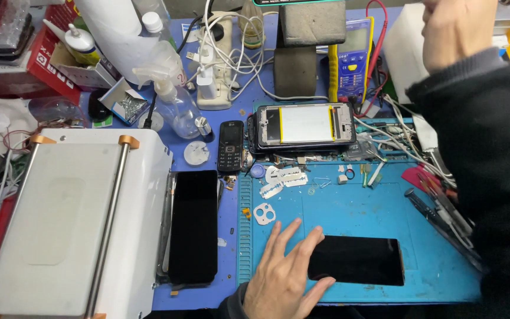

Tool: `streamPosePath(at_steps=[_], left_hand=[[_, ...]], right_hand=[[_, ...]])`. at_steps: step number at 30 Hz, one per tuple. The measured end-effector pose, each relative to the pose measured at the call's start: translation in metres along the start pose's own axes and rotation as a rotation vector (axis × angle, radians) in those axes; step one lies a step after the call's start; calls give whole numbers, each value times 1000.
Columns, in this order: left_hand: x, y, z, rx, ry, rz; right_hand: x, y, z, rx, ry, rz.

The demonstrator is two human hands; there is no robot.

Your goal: Cleaning and preparing a mobile phone screen component for reassembly.

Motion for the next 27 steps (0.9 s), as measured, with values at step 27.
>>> streamPosePath(at_steps=[27], left_hand=[[39, -39, -31, 435, -39, -119]], right_hand=[[-278, 139, 89, 333, -118, -592]])
Point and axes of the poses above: each hand's wrist, its own x-axis towards the middle knuckle, its own z-axis out of the back of the hand, y = z × x, the point moved 7 cm from there along x, towards the middle knuckle, and after that the axes turned 4 degrees about -y, right-handed, at the moved point
